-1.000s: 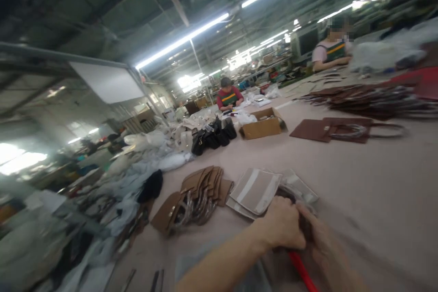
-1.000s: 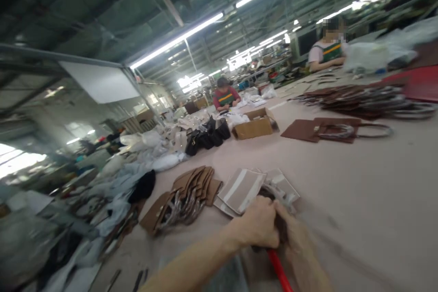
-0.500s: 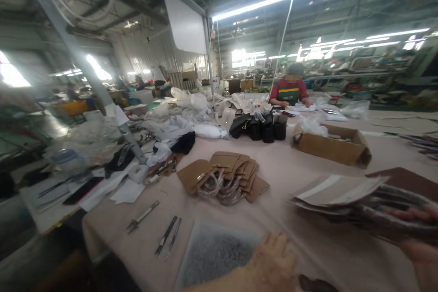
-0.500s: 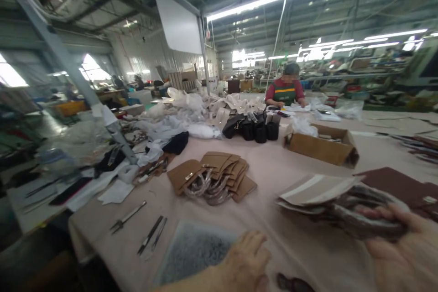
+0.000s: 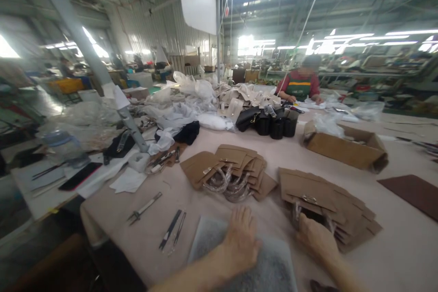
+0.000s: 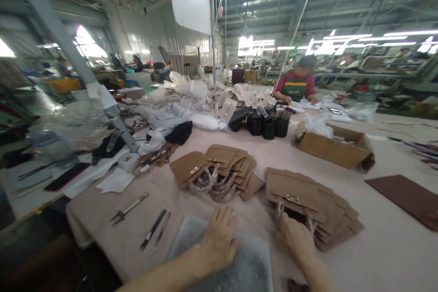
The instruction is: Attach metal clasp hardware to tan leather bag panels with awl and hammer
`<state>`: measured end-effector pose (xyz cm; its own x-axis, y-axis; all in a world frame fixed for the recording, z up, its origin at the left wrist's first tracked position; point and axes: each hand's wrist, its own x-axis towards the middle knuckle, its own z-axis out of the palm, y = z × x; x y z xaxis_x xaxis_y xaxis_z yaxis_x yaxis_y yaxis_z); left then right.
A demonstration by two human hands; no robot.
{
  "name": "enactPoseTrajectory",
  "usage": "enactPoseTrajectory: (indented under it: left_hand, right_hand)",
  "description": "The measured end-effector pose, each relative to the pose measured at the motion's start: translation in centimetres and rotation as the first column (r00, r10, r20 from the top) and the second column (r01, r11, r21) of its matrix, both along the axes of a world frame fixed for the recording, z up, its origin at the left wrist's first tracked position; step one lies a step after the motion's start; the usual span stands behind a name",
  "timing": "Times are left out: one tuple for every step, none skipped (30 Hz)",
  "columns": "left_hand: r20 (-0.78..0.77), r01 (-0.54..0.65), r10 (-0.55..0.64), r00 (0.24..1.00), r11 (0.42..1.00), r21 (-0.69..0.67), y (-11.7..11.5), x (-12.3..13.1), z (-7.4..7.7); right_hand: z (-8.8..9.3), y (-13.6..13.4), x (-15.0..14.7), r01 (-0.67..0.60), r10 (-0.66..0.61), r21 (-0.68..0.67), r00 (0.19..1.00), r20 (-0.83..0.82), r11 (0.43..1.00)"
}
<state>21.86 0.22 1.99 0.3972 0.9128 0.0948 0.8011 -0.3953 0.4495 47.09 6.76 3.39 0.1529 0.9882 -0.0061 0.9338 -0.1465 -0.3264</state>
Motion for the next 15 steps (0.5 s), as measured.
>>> enactPoseTrajectory:
  left_hand:
    - [-0.045, 0.011, -0.009, 0.999, 0.999, 0.048, 2.0, 0.7, 0.5]
    - [-0.09, 0.027, -0.017, 0.996, 0.994, 0.102, 4.0, 1.4, 1.0]
    - [-0.145, 0.04, -0.02, 0.989, 0.99, 0.137, 6.0, 2.2, 1.3]
    - [-0.202, 0.06, -0.026, 0.979, 0.985, 0.162, 7.9, 2.9, 1.5]
    - [-0.258, 0.07, -0.023, 0.966, 0.982, 0.175, 9.6, 3.5, 1.4]
    - [-0.305, 0.069, -0.013, 0.952, 0.982, 0.175, 10.9, 4.0, 1.3]
    - [-0.34, 0.054, 0.006, 0.94, 0.985, 0.166, 12.0, 4.4, 1.1]
    - [-0.362, 0.032, 0.027, 0.932, 0.987, 0.155, 12.8, 4.4, 0.7]
    - [-0.37, 0.018, 0.037, 0.928, 0.989, 0.145, 13.3, 4.3, 0.4]
    - [-0.368, 0.016, 0.037, 0.929, 0.99, 0.139, 13.7, 4.0, 0.1]
    - [-0.361, 0.026, 0.026, 0.932, 0.99, 0.137, 13.9, 3.5, -0.1]
    - [-0.353, 0.046, 0.006, 0.936, 0.989, 0.138, 14.0, 3.0, -0.2]
    - [-0.348, 0.065, -0.013, 0.938, 0.988, 0.14, 14.2, 2.4, -0.2]
    - [-0.345, 0.075, -0.023, 0.938, 0.988, 0.139, 14.3, 1.9, -0.2]
    - [-0.346, 0.073, -0.021, 0.938, 0.988, 0.135, 14.4, 1.4, -0.1]
  right_hand:
    - [-0.8, -0.4, -0.1, -0.024, 0.025, -0.03, 0.999, 0.045, 0.999]
    - [-1.1, -0.6, 0.0, -0.039, 0.043, -0.051, 0.996, 0.084, 0.998]
    - [-1.2, -0.8, 0.2, -0.049, 0.055, -0.059, 0.992, 0.115, 0.997]
    - [-1.0, -1.0, 0.4, -0.056, 0.064, -0.057, 0.988, 0.141, 0.997]
    - [-0.6, -1.4, 0.5, -0.061, 0.067, -0.044, 0.984, 0.164, 0.997]
    - [-0.1, -1.8, 0.4, -0.063, 0.066, -0.022, 0.98, 0.188, 0.998]
    - [0.4, -2.3, 0.0, -0.064, 0.059, 0.02, 0.977, 0.206, 0.998]
    - [0.8, -2.8, -0.6, -0.067, 0.049, 0.084, 0.979, 0.2, 0.994]
    - [1.1, -3.2, -1.6, -0.063, 0.039, 0.159, 0.988, 0.153, 0.985]
    - [1.2, -3.4, -2.7, -0.028, 0.019, 0.226, 0.999, 0.042, 0.974]
    - [1.1, -3.3, -4.0, 0.037, -0.004, 0.266, 0.992, -0.125, 0.963]
    - [0.9, -2.9, -5.4, 0.129, -0.046, 0.239, 0.944, -0.326, 0.963]
    - [0.5, -2.0, -6.8, 0.234, -0.132, 0.134, 0.843, -0.521, 0.963]
    - [0.0, -0.9, -8.2, 0.279, -0.205, 0.029, 0.768, -0.607, 0.96]
    - [-0.6, 0.4, -9.3, 0.301, -0.263, -0.055, 0.712, -0.651, 0.952]
